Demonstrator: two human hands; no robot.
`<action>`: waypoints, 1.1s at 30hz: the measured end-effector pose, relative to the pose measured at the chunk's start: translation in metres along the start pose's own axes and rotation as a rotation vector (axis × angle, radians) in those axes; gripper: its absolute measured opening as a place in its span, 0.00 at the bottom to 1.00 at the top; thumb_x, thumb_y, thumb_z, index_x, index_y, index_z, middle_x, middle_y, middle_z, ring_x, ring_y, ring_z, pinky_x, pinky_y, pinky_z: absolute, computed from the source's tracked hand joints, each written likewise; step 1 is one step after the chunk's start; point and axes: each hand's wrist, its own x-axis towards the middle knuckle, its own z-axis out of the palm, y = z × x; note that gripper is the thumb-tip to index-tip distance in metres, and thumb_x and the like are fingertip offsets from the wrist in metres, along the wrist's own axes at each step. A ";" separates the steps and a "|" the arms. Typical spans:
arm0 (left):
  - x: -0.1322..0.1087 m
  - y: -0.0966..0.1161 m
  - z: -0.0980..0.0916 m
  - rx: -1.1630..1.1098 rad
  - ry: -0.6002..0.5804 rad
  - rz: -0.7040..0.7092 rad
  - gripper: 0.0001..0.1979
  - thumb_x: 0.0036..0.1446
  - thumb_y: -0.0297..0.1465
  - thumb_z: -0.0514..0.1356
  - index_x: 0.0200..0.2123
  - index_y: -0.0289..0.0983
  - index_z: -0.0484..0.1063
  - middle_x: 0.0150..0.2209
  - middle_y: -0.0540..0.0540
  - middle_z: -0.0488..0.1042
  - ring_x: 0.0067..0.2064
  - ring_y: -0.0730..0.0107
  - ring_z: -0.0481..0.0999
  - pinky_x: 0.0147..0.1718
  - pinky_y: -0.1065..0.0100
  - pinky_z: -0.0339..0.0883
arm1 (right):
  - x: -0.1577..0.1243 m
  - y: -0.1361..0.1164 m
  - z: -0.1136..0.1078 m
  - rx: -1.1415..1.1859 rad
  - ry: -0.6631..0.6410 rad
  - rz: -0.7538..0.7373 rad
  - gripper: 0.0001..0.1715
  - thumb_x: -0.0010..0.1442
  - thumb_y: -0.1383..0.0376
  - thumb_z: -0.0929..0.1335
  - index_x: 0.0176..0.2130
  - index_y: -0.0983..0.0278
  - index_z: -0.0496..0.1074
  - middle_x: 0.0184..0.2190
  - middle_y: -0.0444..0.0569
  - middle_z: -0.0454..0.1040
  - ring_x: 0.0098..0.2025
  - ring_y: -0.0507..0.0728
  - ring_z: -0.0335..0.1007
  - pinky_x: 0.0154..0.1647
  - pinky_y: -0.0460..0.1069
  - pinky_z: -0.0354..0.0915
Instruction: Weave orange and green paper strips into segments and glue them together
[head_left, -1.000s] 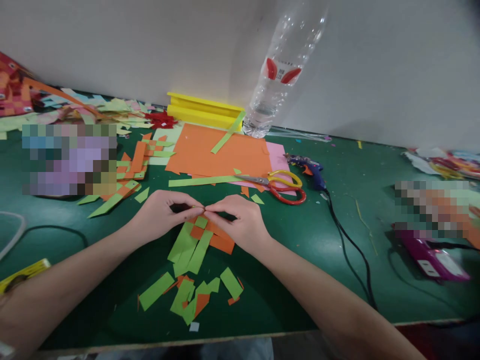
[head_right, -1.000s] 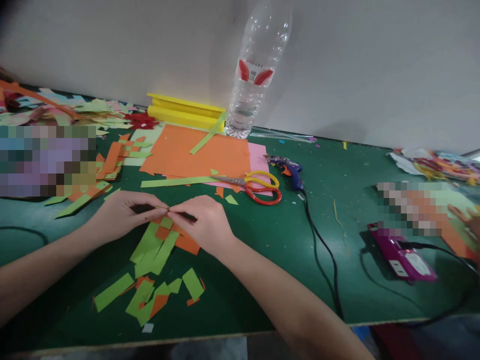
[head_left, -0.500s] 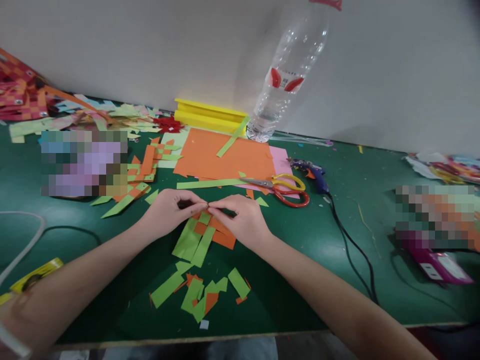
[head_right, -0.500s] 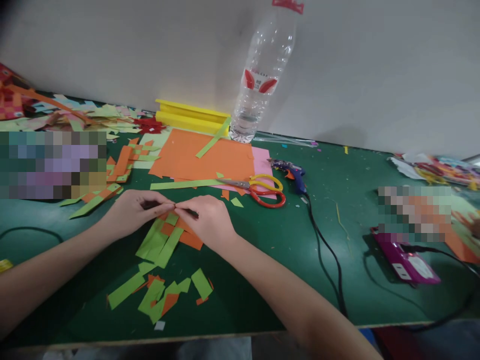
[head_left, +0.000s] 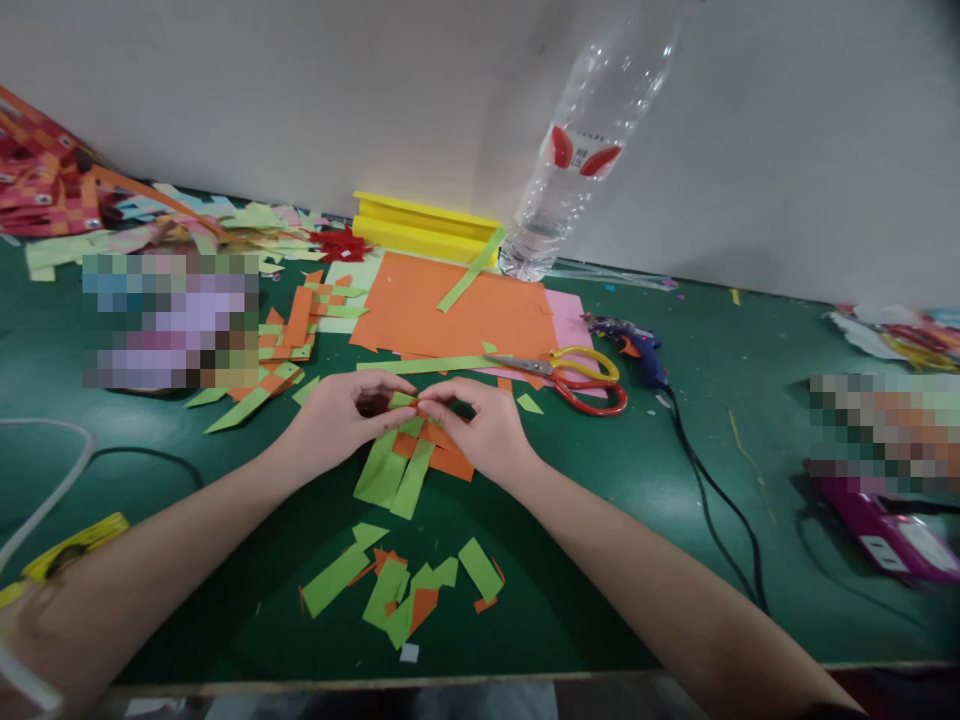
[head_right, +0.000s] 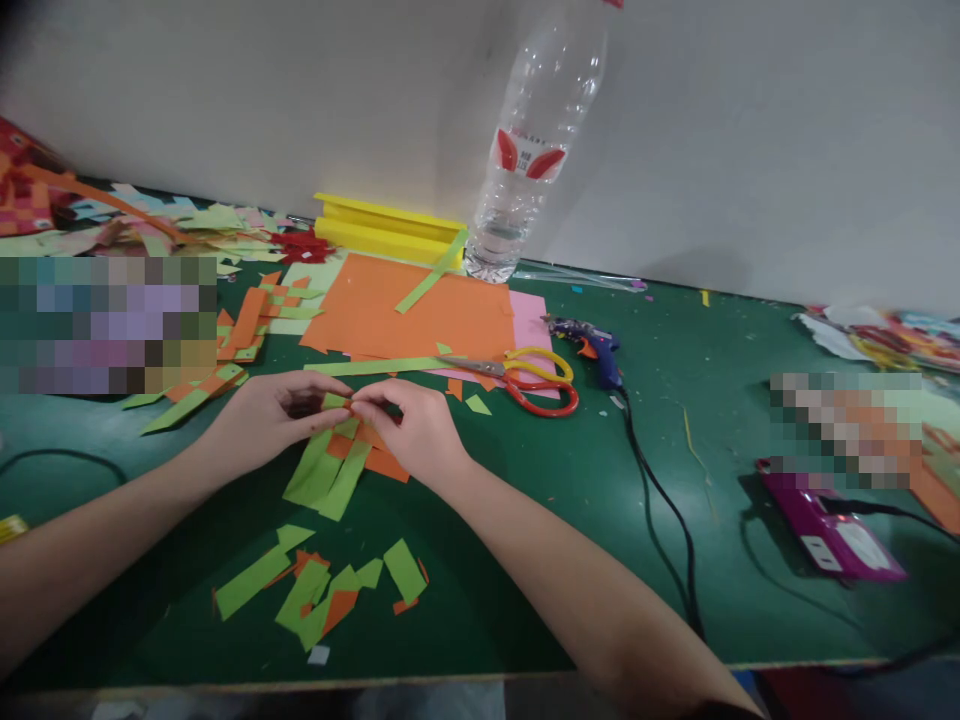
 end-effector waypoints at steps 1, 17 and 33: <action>0.000 -0.001 0.000 0.021 -0.002 0.009 0.15 0.52 0.42 0.63 0.37 0.38 0.77 0.22 0.52 0.70 0.22 0.73 0.67 0.23 0.71 0.64 | 0.000 0.000 -0.001 0.003 0.003 0.011 0.04 0.58 0.65 0.70 0.34 0.61 0.77 0.33 0.44 0.81 0.35 0.53 0.76 0.36 0.47 0.70; 0.002 -0.005 0.002 0.229 -0.029 0.043 0.18 0.49 0.40 0.63 0.43 0.40 0.75 0.25 0.52 0.71 0.24 0.71 0.68 0.26 0.71 0.64 | 0.001 0.006 0.001 0.021 -0.017 0.057 0.04 0.57 0.64 0.70 0.32 0.60 0.78 0.31 0.44 0.80 0.32 0.52 0.74 0.35 0.48 0.69; -0.002 -0.002 -0.002 0.176 0.018 0.002 0.32 0.54 0.47 0.61 0.58 0.39 0.62 0.39 0.43 0.77 0.44 0.56 0.76 0.41 0.61 0.69 | 0.009 0.022 -0.011 0.207 0.357 0.220 0.11 0.56 0.57 0.71 0.34 0.62 0.76 0.31 0.48 0.79 0.33 0.54 0.75 0.38 0.51 0.72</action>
